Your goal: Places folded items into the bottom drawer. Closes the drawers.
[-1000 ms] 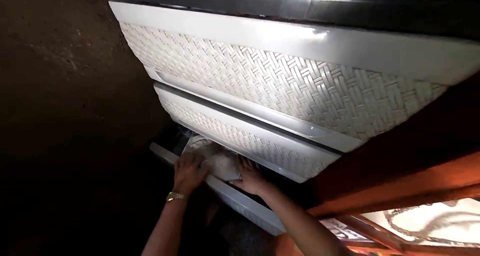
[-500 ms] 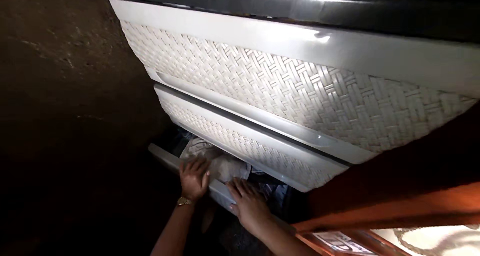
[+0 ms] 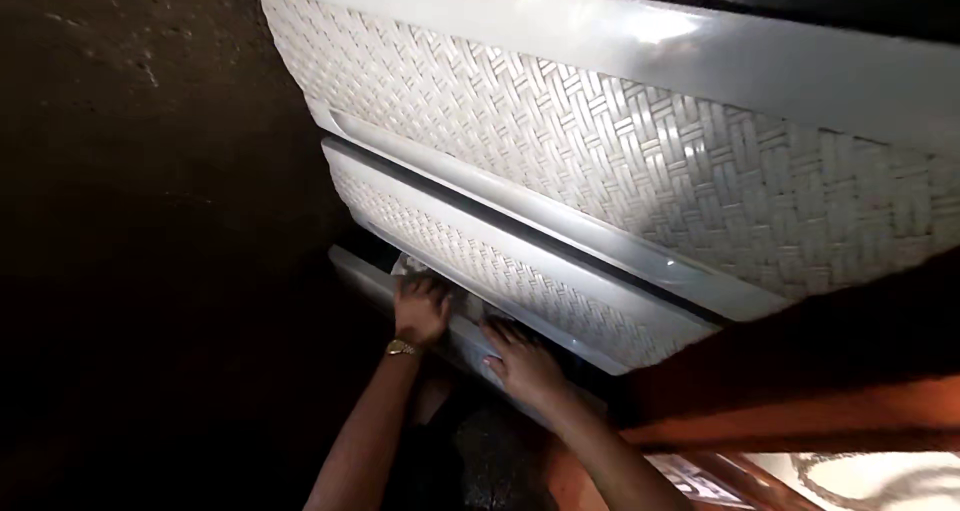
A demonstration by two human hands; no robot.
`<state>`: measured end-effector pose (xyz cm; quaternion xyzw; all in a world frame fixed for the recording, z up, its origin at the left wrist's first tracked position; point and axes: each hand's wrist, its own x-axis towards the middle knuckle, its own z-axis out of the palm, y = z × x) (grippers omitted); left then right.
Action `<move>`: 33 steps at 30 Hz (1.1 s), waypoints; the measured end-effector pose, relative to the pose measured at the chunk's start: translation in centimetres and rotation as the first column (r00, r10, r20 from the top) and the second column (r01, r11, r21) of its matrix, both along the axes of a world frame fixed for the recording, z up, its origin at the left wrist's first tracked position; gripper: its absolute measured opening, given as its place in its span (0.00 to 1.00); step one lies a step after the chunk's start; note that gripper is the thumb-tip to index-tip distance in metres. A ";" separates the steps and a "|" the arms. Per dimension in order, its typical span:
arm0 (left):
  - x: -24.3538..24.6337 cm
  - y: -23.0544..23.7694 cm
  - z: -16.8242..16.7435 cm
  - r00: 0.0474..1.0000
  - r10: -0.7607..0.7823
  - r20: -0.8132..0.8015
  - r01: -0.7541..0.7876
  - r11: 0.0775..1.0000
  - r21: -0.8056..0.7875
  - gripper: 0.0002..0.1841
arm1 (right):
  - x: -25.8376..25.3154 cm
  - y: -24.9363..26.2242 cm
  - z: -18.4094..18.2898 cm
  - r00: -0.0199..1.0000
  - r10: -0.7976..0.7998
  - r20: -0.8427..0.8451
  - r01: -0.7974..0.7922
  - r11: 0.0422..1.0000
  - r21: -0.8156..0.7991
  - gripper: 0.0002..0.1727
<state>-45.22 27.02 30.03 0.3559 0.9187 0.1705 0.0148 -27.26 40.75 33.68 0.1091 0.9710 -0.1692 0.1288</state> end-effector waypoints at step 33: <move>-2.8 9.6 -8.5 0.900 0.431 -0.061 -0.142 0.424 0.894 0.55 | 2.7 2.0 -7.6 0.745 -0.490 -0.452 0.263 0.839 -0.477 0.15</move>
